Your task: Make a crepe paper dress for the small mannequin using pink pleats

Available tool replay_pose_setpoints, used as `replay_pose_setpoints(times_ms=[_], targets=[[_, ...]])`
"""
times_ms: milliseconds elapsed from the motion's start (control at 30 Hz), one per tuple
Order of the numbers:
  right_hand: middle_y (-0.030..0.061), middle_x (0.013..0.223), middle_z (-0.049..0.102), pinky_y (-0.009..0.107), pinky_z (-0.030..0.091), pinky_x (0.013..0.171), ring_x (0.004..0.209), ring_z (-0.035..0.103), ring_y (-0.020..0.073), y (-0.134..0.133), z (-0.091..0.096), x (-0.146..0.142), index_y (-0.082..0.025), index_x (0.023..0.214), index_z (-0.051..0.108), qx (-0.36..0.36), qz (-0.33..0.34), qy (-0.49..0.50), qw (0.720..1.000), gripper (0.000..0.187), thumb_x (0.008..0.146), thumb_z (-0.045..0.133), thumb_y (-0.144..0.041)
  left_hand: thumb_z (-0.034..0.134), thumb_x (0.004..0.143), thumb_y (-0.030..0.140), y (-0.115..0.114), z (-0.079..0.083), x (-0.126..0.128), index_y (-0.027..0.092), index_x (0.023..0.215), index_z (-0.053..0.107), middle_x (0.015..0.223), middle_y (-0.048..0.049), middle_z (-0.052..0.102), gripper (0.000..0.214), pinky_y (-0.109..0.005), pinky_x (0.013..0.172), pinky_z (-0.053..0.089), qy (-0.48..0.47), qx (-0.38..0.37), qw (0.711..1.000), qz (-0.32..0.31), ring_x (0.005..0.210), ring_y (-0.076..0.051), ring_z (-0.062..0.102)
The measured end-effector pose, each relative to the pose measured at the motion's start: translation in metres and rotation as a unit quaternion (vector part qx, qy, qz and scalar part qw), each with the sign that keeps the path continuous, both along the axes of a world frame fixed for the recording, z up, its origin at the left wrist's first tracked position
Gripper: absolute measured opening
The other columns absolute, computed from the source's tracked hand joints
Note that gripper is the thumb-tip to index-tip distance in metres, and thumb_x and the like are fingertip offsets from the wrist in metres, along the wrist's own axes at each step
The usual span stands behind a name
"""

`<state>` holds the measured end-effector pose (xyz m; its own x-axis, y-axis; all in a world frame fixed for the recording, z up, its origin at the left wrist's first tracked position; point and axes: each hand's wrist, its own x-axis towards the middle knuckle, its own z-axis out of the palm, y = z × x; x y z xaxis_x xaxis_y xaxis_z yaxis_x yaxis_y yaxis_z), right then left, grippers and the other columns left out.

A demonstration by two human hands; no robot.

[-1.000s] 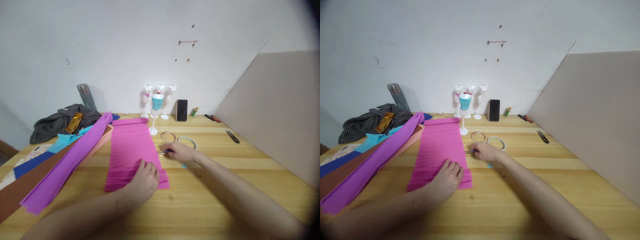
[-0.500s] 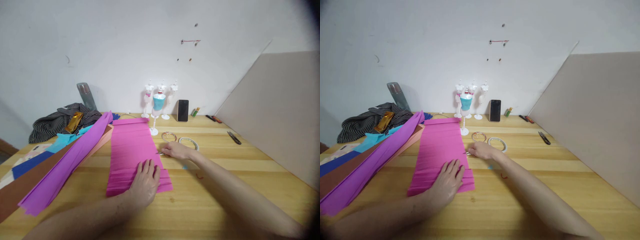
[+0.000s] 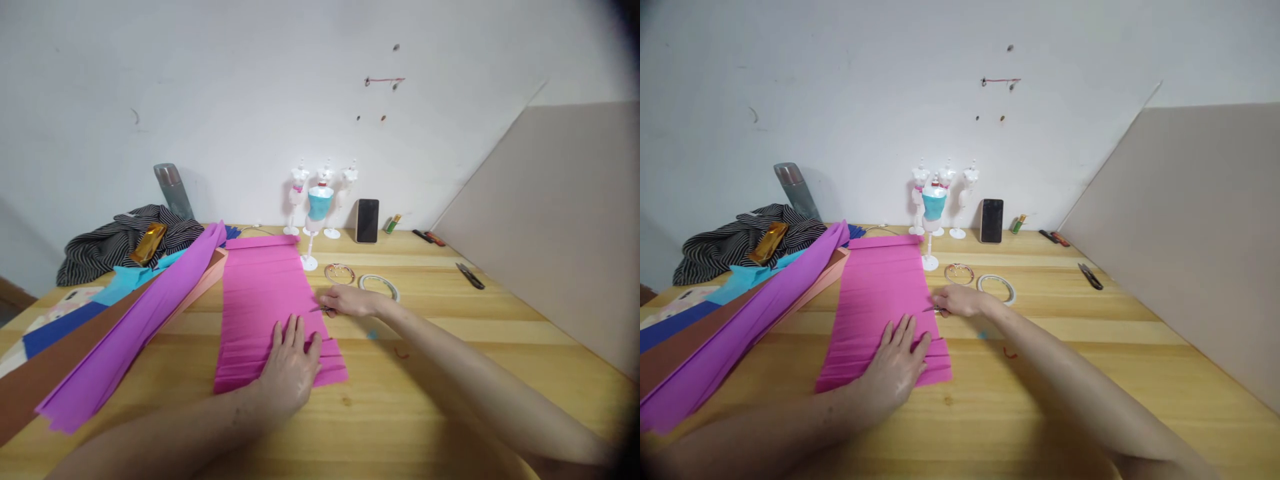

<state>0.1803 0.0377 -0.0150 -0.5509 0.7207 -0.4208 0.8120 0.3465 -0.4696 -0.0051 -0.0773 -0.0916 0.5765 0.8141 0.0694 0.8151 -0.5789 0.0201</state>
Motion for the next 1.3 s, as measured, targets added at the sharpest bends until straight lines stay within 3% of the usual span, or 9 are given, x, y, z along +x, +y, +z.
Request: replay_pose_setpoints(times_ms=[533, 1167, 1300], targets=[[-0.0009, 0.054, 0.046, 0.028, 0.032, 0.058, 0.054, 0.041, 0.0138, 0.002, -0.011, 0.005, -0.018, 0.055, 0.050, 0.000, -0.042, -0.010, 0.999, 0.037, 0.088, 0.040, -0.030, 0.030, 0.097, 0.032, -0.001, 0.004, 0.001, 0.012, 0.139, 0.043, 0.145, -0.0285, 0.039, 0.048, -0.063, 0.106, 0.028, 0.013, -0.006, 1.000, -0.006, 0.138, -0.042, 0.029], [0.0010, 0.061, 0.052, 0.028, 0.033, 0.062, 0.058, 0.044, 0.0139, 0.007, -0.018, 0.007, -0.017, 0.060, 0.053, -0.012, -0.024, -0.017, 0.999, 0.033, 0.088, 0.039, -0.027, 0.041, 0.092, 0.023, 0.001, -0.003, 0.000, 0.012, 0.140, 0.041, 0.144, -0.0306, 0.039, 0.050, -0.065, 0.105, 0.029, 0.031, 0.009, 0.999, -0.015, 0.138, -0.044, 0.029], [0.0001, 0.059, 0.049, 0.028, 0.032, 0.061, 0.057, 0.042, 0.0137, 0.007, -0.017, 0.007, -0.017, 0.060, 0.053, -0.020, -0.030, -0.021, 0.999, 0.032, 0.088, 0.040, -0.026, 0.041, 0.092, 0.024, 0.000, 0.003, 0.001, 0.011, 0.140, 0.042, 0.143, -0.0315, 0.039, 0.049, -0.064, 0.104, 0.029, 0.031, 0.002, 0.999, -0.013, 0.137, -0.044, 0.030]])
